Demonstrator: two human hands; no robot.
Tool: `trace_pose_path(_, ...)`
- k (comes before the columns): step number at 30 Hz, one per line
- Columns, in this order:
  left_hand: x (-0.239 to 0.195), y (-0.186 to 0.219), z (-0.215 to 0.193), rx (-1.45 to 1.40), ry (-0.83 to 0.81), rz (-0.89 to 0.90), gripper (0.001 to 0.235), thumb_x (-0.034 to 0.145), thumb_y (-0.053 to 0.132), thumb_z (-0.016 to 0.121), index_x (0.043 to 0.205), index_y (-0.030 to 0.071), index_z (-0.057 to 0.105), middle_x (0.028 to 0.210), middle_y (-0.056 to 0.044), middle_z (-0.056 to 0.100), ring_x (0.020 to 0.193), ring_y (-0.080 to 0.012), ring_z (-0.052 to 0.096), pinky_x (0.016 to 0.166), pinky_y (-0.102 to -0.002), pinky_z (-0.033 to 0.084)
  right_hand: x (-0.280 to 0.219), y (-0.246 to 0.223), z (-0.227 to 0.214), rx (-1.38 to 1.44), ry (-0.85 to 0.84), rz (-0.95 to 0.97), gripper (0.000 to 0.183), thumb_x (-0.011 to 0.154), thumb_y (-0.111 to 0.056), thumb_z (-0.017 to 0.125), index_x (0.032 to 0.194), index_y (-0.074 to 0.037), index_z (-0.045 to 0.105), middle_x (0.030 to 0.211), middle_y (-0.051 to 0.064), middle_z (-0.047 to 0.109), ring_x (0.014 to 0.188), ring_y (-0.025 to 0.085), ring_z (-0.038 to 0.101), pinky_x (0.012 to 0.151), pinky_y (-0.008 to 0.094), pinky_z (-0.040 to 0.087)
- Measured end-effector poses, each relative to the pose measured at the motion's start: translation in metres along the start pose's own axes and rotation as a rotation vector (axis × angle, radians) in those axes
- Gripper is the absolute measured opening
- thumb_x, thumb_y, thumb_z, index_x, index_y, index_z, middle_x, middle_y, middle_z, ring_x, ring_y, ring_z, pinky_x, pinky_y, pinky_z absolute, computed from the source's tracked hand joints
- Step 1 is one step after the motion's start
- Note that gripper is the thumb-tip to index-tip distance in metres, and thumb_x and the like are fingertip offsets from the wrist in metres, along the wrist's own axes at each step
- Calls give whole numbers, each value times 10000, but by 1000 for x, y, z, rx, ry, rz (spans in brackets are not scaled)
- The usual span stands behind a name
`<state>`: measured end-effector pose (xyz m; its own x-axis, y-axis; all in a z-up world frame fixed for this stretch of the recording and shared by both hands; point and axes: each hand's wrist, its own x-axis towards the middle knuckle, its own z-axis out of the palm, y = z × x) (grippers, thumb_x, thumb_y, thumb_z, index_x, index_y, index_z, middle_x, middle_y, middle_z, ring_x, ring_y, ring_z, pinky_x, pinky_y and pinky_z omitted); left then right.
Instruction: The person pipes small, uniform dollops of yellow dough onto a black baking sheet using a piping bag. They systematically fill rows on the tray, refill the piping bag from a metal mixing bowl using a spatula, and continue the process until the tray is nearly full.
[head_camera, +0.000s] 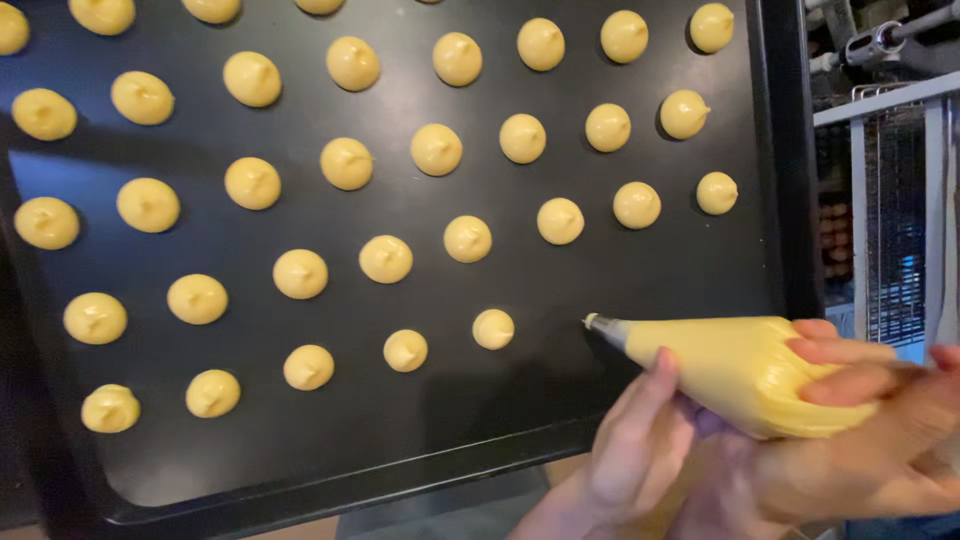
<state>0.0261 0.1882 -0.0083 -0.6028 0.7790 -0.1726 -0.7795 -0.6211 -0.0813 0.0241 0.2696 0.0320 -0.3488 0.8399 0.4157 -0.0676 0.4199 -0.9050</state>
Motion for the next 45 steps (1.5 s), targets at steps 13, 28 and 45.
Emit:
trace_pose_path(13,6,-16,-14,-16,42,-40,557,1157,421,376,1510,-8,410,1462,-138,519,1377,-222,494,1200,-418,368,5,14,-15,-23,-48,-40,304,1237,-269,478,1241,31,529,702,102,492,627,203,558,754,354,558)
trace_pose_path(28,8,0,16,170,-43,71,668,1102,445,422,1607,33,273,1578,-155,424,1479,-258,419,1273,-427,314,27,16,-9,266,51,246,397,1137,-381,587,1332,-55,472,727,7,450,683,129,486,867,344,531)
trace_pose_path(45,37,-40,55,76,-70,-92,837,1014,352,606,1655,27,178,1612,-144,331,1520,-257,324,1278,-423,223,79,32,-52,189,145,121,259,1165,-303,574,1206,-56,510,778,35,501,769,173,598,861,384,563)
